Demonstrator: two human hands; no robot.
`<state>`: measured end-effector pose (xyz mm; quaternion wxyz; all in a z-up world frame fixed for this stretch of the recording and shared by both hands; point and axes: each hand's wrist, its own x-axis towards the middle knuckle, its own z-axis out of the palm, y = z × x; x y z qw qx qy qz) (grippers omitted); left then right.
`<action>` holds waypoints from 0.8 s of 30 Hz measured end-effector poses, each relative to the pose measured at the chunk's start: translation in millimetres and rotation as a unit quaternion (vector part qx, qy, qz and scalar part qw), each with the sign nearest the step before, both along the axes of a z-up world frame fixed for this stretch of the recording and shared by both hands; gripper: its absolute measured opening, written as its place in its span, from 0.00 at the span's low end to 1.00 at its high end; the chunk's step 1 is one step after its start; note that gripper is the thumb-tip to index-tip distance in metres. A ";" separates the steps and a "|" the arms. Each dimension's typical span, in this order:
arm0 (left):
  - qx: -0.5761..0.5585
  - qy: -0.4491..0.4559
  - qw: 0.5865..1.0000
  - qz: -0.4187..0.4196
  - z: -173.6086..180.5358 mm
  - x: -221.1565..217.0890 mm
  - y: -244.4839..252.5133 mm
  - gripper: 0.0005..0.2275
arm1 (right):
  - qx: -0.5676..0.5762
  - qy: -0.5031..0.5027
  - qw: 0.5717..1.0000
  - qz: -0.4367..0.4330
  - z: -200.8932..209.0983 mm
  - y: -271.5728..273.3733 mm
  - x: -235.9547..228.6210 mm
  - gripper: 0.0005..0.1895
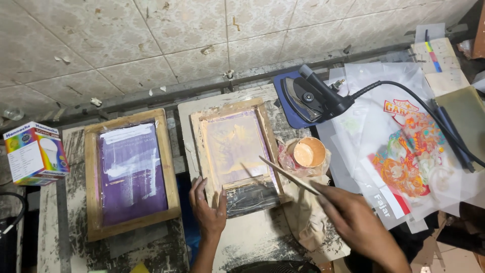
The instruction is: The person stirs a container of orange paste with a wooden stick, then uses a squeegee to spread the paste evenly across a screen printing frame. The person repeatedly scrapes the paste across the screen to ensure full coverage.
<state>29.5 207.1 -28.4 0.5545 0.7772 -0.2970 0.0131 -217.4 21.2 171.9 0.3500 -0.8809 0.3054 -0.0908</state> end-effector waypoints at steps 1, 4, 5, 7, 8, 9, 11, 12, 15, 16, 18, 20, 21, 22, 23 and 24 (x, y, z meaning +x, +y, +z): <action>0.001 0.000 1.000 -0.005 12.6 0.0 -6.3 0.22 | 0.001 0.000 1.000 -0.005 7.1 -4.3 -18.7 0.21; 0.033 -0.036 0.998 -0.025 42.9 -0.2 -31.3 0.27 | 0.022 0.036 0.991 -0.125 25.6 -15.9 -61.4 0.23; 0.056 -0.076 0.993 -0.066 46.3 -1.6 -41.6 0.31 | -0.014 0.067 0.983 -0.171 29.3 -18.9 -66.8 0.22; 0.079 -0.116 0.984 -0.109 54.5 -7.3 -66.2 0.35 | -0.050 0.097 0.970 -0.218 22.6 -24.6 -71.5 0.21; 0.148 -0.073 0.969 -0.187 59.8 -11.4 -80.5 0.39 | -0.087 0.105 0.969 -0.207 12.6 -27.4 -70.7 0.21; 0.215 -0.029 0.941 -0.260 65.5 -14.4 -94.6 0.43 | -0.125 0.111 0.966 -0.195 2.8 -31.0 -68.4 0.20; 0.240 -0.037 0.920 -0.309 53.9 -22.4 -126.2 0.47 | -0.134 0.126 0.967 -0.175 -21.6 -33.3 -55.1 0.21; 0.263 -0.045 0.896 -0.355 47.9 -26.8 -142.0 0.52 | -0.144 0.142 0.967 -0.154 -33.9 -34.5 -48.6 0.23; 0.253 -0.040 0.881 -0.397 19.3 -30.3 -177.5 0.59 | -0.068 0.126 0.977 -0.160 -32.3 -29.8 -13.2 0.21; 0.253 -0.040 0.880 -0.400 14.4 -32.2 -184.0 0.59 | -0.068 0.126 0.976 -0.163 -31.4 -29.2 -6.2 0.21; 0.272 -0.052 0.872 -0.405 5.2 -35.4 -197.6 0.59 | 0.020 0.177 0.952 -0.250 -28.9 -30.7 8.6 0.25; 0.219 -0.055 0.886 -0.406 11.5 -34.4 -199.1 0.55 | 0.030 0.129 0.953 -0.271 -56.6 -39.9 3.0 0.24; 0.166 -0.057 0.897 -0.406 14.4 -35.6 -199.4 0.52 | 0.040 0.081 0.952 -0.291 -70.4 -43.3 -1.3 0.23; 0.167 -0.055 0.895 -0.410 8.4 -37.3 -200.8 0.52 | 0.041 0.083 0.951 -0.294 -70.4 -41.5 1.3 0.23; 0.165 -0.058 0.897 -0.407 3.1 -36.6 -204.4 0.52 | 0.079 0.039 0.940 -0.330 -70.4 -42.1 5.8 0.21; 0.163 -0.061 0.898 -0.404 -2.0 -35.9 -207.7 0.52 | 0.117 -0.005 0.924 -0.365 -70.2 -42.6 10.5 0.19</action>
